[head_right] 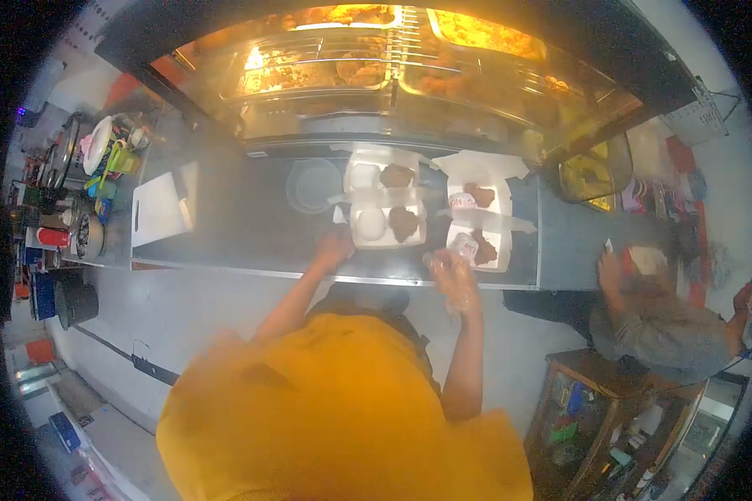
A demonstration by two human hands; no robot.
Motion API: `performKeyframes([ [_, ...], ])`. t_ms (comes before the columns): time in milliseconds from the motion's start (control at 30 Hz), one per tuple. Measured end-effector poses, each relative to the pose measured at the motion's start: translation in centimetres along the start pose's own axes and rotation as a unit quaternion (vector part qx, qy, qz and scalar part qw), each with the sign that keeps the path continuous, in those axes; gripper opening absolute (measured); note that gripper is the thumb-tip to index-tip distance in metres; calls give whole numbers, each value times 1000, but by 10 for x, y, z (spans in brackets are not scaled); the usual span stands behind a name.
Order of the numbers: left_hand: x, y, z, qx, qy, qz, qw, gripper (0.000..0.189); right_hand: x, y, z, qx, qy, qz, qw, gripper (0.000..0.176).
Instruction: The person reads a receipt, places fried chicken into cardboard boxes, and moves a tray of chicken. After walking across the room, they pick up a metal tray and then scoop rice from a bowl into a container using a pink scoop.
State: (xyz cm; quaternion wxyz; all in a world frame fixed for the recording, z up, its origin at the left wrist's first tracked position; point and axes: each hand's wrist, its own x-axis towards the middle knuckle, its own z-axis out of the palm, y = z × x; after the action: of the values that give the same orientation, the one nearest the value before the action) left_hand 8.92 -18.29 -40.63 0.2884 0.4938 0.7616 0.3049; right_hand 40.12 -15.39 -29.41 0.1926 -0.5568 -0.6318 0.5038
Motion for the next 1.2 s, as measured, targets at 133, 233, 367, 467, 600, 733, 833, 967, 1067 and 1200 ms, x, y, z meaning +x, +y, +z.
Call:
performKeyframes([
  [133, -26, 8, -53, -98, 16, 52, 994, 19, -32, 27, 11, 91, -73, 168, 979, 36],
  [233, -46, 58, -111, -164, -30, 15, 986, 32, -37, 61, 24, 95, -58, 216, 970, 36],
  [367, -64, 118, -159, -352, -77, 43, 932, 55, -26, 90, 35, 73, -78, 190, 976, 35],
  [467, -68, 139, -177, -327, -89, 67, 938, 64, -7, 95, 42, 60, -82, 203, 974, 34],
  [600, -73, 162, -193, -402, -130, 137, 896, 79, 20, 88, 45, 26, -100, 143, 984, 33],
  [733, -78, 179, -213, -409, -143, 188, 882, 99, 42, 55, 55, -21, -111, 119, 986, 32],
  [833, -78, 176, -222, -420, -166, 189, 872, 109, 44, 18, 63, 7, -109, 118, 987, 33],
  [967, -70, 159, -224, -419, -202, 232, 854, 119, 54, 12, 71, -8, -131, 132, 983, 33],
  [1067, -68, 154, -224, -441, -204, 193, 852, 120, 54, 4, 74, -18, -131, 131, 982, 32],
  [1200, -59, 144, -225, -443, -226, 206, 843, 121, 53, -13, 75, -16, -164, 150, 975, 33],
])
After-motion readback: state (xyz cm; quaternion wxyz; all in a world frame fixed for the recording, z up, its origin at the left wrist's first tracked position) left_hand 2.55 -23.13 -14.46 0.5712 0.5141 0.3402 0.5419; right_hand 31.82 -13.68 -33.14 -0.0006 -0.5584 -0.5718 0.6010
